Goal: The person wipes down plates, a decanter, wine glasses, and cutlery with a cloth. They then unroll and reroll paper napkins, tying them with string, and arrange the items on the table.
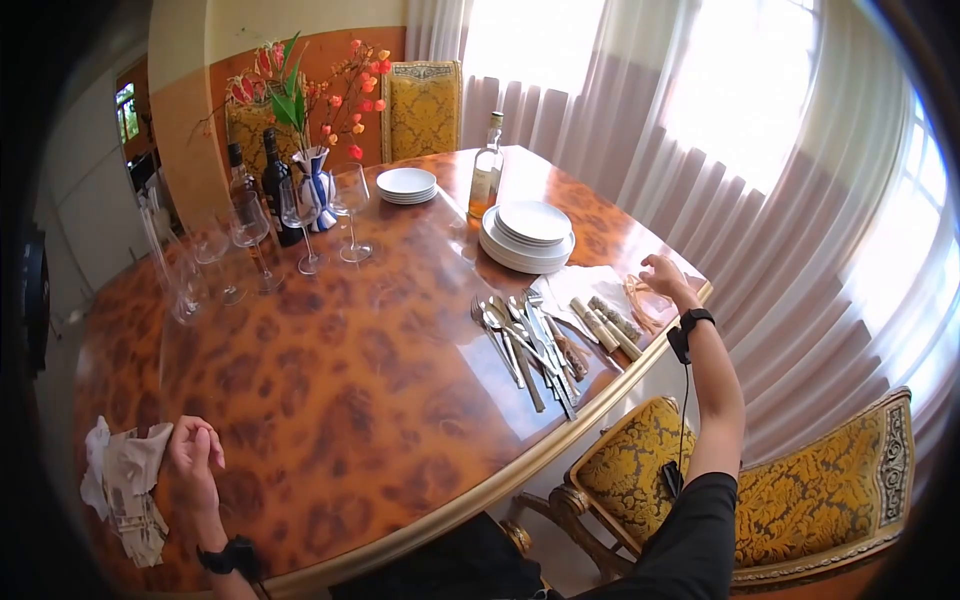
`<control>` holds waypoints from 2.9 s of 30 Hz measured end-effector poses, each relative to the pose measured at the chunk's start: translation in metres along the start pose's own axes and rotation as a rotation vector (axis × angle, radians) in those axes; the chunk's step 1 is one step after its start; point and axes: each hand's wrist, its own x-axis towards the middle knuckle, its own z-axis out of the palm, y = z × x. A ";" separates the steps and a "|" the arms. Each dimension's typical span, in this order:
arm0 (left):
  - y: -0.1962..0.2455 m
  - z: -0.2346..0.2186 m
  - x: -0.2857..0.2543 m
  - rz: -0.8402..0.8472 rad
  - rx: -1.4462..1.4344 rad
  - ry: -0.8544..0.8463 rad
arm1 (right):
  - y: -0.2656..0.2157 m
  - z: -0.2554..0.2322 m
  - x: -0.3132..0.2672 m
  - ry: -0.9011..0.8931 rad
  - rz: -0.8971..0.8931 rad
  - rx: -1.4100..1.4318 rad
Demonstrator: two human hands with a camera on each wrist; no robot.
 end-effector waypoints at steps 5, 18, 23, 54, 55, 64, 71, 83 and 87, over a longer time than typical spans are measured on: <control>-0.004 -0.001 -0.001 0.002 -0.010 0.033 | -0.084 -0.049 -0.019 0.088 0.157 0.305; 0.001 -0.003 -0.003 -0.020 -0.024 0.053 | -0.137 -0.057 -0.029 0.273 -0.101 0.268; 0.010 0.001 -0.005 -0.035 0.025 0.047 | -0.186 -0.074 -0.072 0.232 -0.083 0.592; -0.105 -0.346 0.054 0.042 1.380 -0.337 | -0.417 0.069 -0.127 -0.929 -0.105 1.774; -0.064 -0.302 0.053 -0.090 1.330 -0.308 | -0.416 0.066 -0.125 -0.949 -0.146 1.791; 0.096 -0.315 0.091 -0.032 0.756 0.459 | -0.410 0.057 -0.126 -0.942 -0.293 1.742; 0.088 -0.304 0.050 0.180 0.175 0.562 | -0.406 0.055 -0.126 -0.912 -0.290 1.702; 0.014 -0.068 0.043 0.001 -0.146 0.174 | -0.415 0.061 -0.132 -0.864 -0.219 1.669; 0.008 0.016 0.014 -0.128 -0.220 0.194 | -0.420 0.061 -0.129 -0.895 -0.247 1.612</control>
